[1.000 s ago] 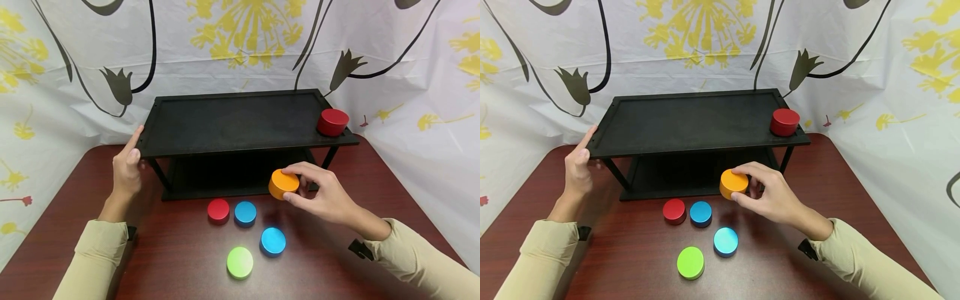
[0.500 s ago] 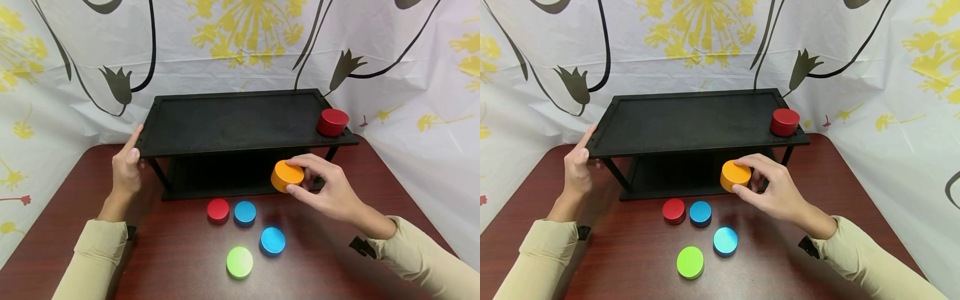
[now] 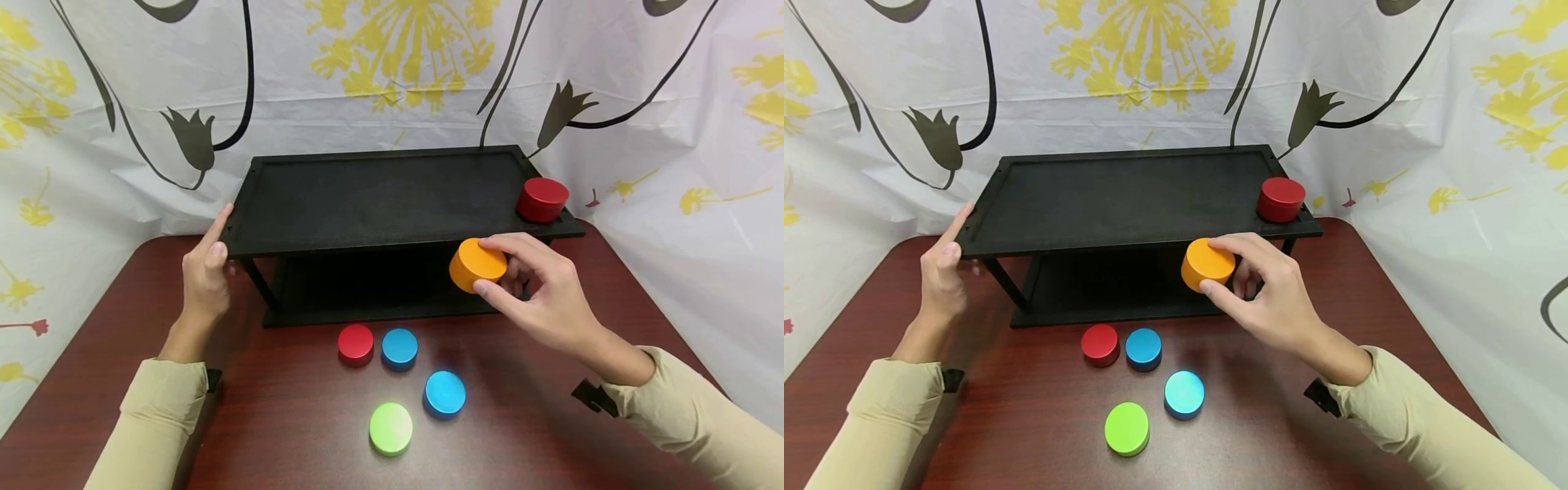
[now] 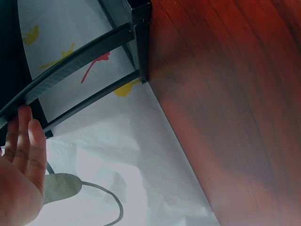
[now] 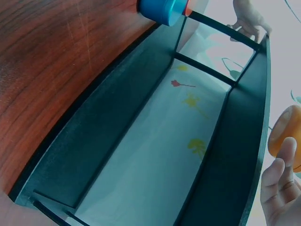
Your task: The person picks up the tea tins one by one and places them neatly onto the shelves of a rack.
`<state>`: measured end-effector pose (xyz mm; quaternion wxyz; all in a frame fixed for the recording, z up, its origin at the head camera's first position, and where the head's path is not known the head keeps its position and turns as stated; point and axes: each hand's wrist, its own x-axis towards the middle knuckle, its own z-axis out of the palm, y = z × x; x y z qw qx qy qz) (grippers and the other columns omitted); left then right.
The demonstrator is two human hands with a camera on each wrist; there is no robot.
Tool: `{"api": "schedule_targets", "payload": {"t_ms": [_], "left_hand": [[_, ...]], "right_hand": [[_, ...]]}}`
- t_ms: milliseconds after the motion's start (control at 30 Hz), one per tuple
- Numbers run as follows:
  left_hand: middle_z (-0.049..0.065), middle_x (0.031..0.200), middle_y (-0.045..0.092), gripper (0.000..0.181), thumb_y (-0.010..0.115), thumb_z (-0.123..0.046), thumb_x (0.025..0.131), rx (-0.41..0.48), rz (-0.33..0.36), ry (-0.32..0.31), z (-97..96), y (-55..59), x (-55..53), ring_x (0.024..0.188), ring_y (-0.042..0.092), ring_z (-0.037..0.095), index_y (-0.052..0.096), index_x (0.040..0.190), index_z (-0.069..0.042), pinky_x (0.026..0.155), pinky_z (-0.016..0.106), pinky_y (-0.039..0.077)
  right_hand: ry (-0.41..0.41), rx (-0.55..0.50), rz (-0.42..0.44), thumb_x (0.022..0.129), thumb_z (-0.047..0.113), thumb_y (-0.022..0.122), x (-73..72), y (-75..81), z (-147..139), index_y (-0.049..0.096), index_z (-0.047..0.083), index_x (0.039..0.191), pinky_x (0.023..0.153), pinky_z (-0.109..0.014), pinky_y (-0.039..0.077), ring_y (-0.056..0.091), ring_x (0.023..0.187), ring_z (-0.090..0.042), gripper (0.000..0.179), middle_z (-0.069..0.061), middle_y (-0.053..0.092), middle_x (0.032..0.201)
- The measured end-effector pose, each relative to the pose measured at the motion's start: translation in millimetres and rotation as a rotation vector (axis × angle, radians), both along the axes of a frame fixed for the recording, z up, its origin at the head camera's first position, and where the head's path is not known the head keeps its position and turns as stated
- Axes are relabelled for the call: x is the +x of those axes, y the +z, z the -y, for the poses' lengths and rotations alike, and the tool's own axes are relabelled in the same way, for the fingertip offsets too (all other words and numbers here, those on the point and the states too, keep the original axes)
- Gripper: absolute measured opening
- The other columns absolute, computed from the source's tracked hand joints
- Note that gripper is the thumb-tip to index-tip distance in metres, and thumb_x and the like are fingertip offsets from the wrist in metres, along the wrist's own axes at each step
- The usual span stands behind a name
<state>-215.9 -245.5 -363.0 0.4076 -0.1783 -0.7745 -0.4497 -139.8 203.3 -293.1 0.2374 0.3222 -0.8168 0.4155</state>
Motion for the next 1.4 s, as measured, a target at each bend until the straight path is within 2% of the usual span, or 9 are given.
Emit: {"api": "schedule_targets", "payload": {"t_ms": [200, 467, 733, 1033, 1167, 1400], "left_hand": [[-0.014, 0.051, 0.043, 0.060, 0.033, -0.044, 0.096, -0.006, -0.001, 0.002, 0.1, -0.2, 0.3, 0.051, 0.042, -0.004, 0.060, 0.140, -0.015, 0.054, 0.017, 0.032], [-0.010, 0.050, 0.043, 0.058, 0.032, -0.044, 0.095, -0.006, 0.009, -0.002, -0.5, 2.7, 1.3, 0.051, 0.043, -0.004, 0.059, 0.141, -0.020, 0.055, 0.017, 0.034], [-0.009, 0.050, 0.044, 0.058, 0.032, -0.044, 0.094, -0.005, 0.022, 0.003, -0.2, 2.3, 1.8, 0.051, 0.044, -0.003, 0.059, 0.142, -0.023, 0.053, 0.019, 0.033], [-0.011, 0.050, 0.041, 0.060, 0.031, -0.044, 0.096, -0.030, -0.004, 0.033, 0.9, 0.4, -0.5, 0.050, 0.040, -0.004, 0.060, 0.140, -0.016, 0.052, 0.019, 0.030], [-0.011, 0.051, 0.043, 0.060, 0.031, -0.044, 0.095, -0.021, -0.001, 0.027, 1.2, -0.1, -0.6, 0.051, 0.042, -0.005, 0.060, 0.140, -0.016, 0.054, 0.019, 0.032], [-0.010, 0.050, 0.039, 0.059, 0.031, -0.044, 0.095, -0.028, 0.007, 0.024, -0.1, 1.6, 1.5, 0.050, 0.041, -0.002, 0.059, 0.142, -0.020, 0.050, 0.020, 0.028]], "right_hand": [[-0.048, -0.001, 0.002, 0.074, -0.005, 0.081, -2.5, 5.2, -0.3, 0.067, 0.007, 0.124, 0.053, -0.021, 0.043, 0.051, 0.063, -0.008, 0.054, 0.003, 0.062, 0.109], [-0.083, -0.029, -0.045, 0.072, -0.011, 0.080, -9.3, 14.2, 2.0, 0.067, 0.003, 0.125, 0.053, -0.020, 0.039, 0.049, 0.060, -0.007, 0.056, -0.002, 0.063, 0.104], [-0.133, -0.063, -0.055, 0.072, -0.015, 0.078, -2.8, 28.1, 13.9, 0.067, -0.003, 0.122, 0.056, -0.015, 0.041, 0.053, 0.057, -0.006, 0.052, -0.009, 0.066, 0.102], [-0.199, -0.047, -0.051, 0.074, -0.005, 0.082, -24.1, 18.5, 3.4, 0.068, 0.005, 0.125, 0.050, -0.016, 0.038, 0.051, 0.052, -0.005, 0.054, -0.004, 0.067, 0.109], [-0.218, -0.033, -0.054, 0.076, 0.000, 0.083, -29.5, 19.8, 2.7, 0.069, 0.008, 0.125, 0.047, -0.017, 0.036, 0.047, 0.048, -0.005, 0.052, -0.003, 0.068, 0.110], [-0.252, -0.005, -0.045, 0.079, 0.011, 0.084, -37.1, 23.2, 2.5, 0.070, 0.012, 0.125, 0.047, -0.016, 0.037, 0.047, 0.045, -0.005, 0.048, -0.001, 0.068, 0.108]]}}
